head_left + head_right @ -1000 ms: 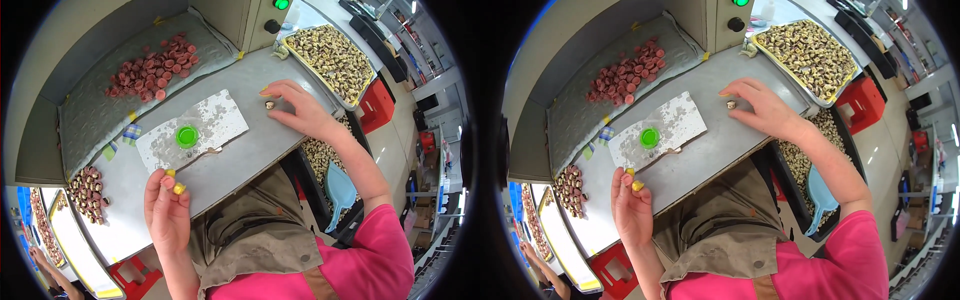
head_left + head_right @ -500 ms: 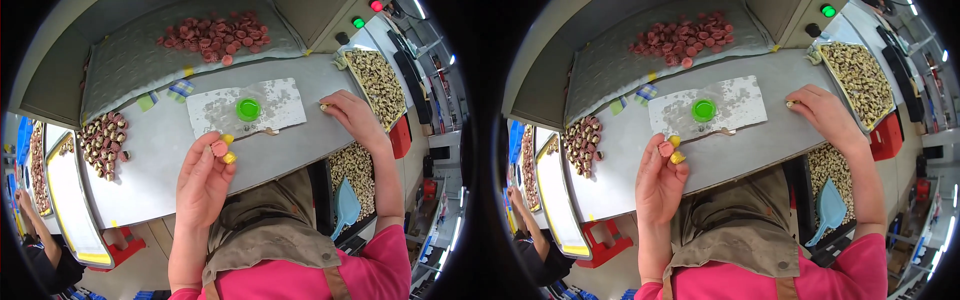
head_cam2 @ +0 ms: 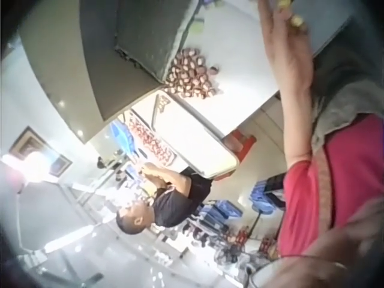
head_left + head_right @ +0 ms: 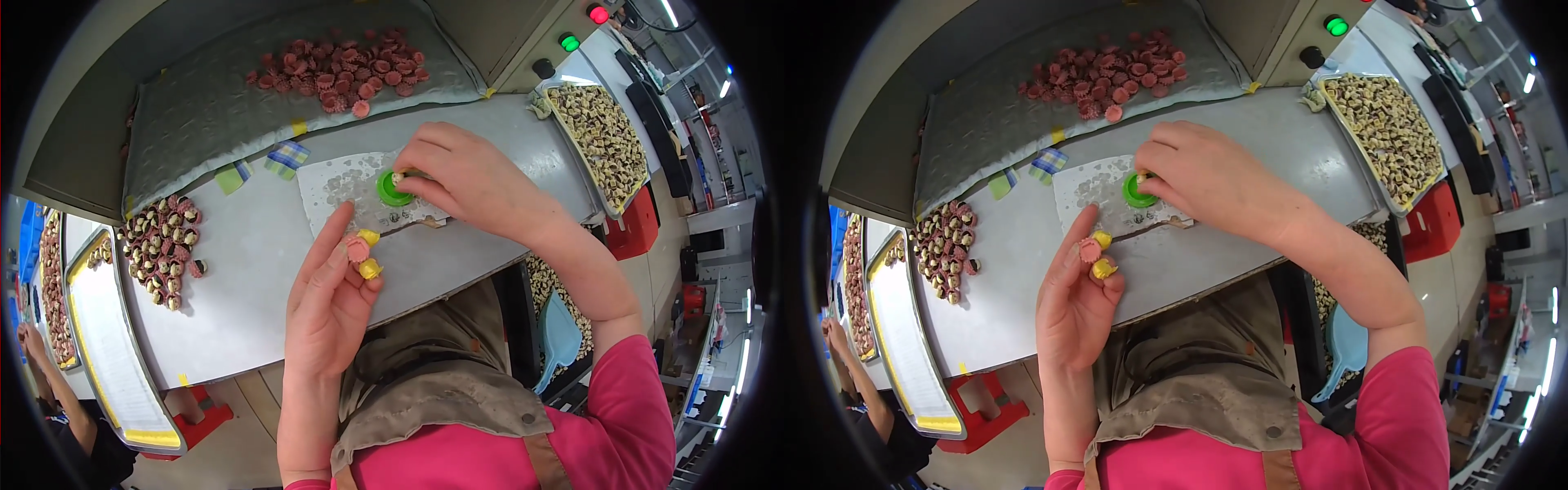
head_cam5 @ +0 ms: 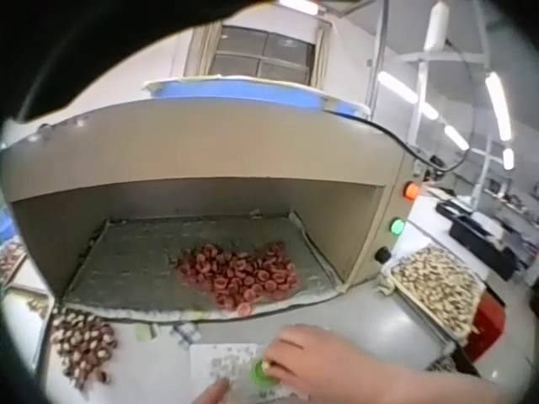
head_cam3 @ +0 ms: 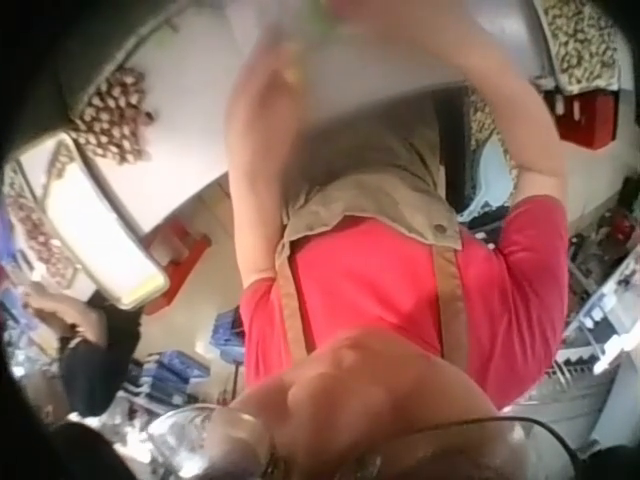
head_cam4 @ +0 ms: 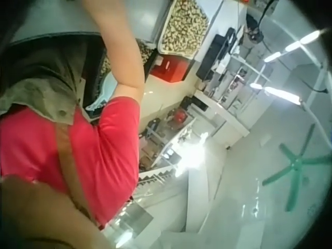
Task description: Assembling small plastic parts by inserting a yellow component into a brown shell at a factory workbench.
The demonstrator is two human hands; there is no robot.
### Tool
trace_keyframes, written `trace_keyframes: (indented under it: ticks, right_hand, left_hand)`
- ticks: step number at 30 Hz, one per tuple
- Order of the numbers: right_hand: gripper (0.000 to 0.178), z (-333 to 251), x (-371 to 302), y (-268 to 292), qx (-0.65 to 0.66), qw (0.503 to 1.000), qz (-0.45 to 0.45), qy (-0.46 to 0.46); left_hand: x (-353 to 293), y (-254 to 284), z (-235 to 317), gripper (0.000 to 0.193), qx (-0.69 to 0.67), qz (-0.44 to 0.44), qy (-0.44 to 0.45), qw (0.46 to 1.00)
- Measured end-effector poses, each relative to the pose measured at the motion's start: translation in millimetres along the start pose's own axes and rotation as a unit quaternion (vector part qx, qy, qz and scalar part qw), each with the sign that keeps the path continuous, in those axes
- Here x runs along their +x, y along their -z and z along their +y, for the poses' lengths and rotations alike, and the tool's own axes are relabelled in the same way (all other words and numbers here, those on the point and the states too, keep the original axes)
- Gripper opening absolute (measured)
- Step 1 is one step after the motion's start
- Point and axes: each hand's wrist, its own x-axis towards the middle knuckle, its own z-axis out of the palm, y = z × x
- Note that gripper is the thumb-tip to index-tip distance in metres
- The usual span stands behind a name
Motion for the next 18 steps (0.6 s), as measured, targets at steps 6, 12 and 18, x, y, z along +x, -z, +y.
trace_keyframes:
  ticks: [6, 12, 18]
  right_hand:
    - [0.013, -1.1, 4.1, -1.9, 0.059, 0.998, -0.021, 0.014]
    - [0.013, 4.0, 3.4, -0.3, 0.044, 0.999, -0.022, 0.001]
    - [0.013, 2.7, -4.0, -0.3, 0.043, 0.999, -0.003, 0.012]
  left_hand:
    - [-0.7, 5.8, 3.6, 0.054, 0.024, -0.034, 0.019, 0.999]
    - [-0.5, 12.8, 0.6, 0.040, 0.022, -0.048, 0.012, 0.999]
    - [-3.2, 4.9, -5.1, 0.034, -0.001, -0.010, -0.014, 1.000]
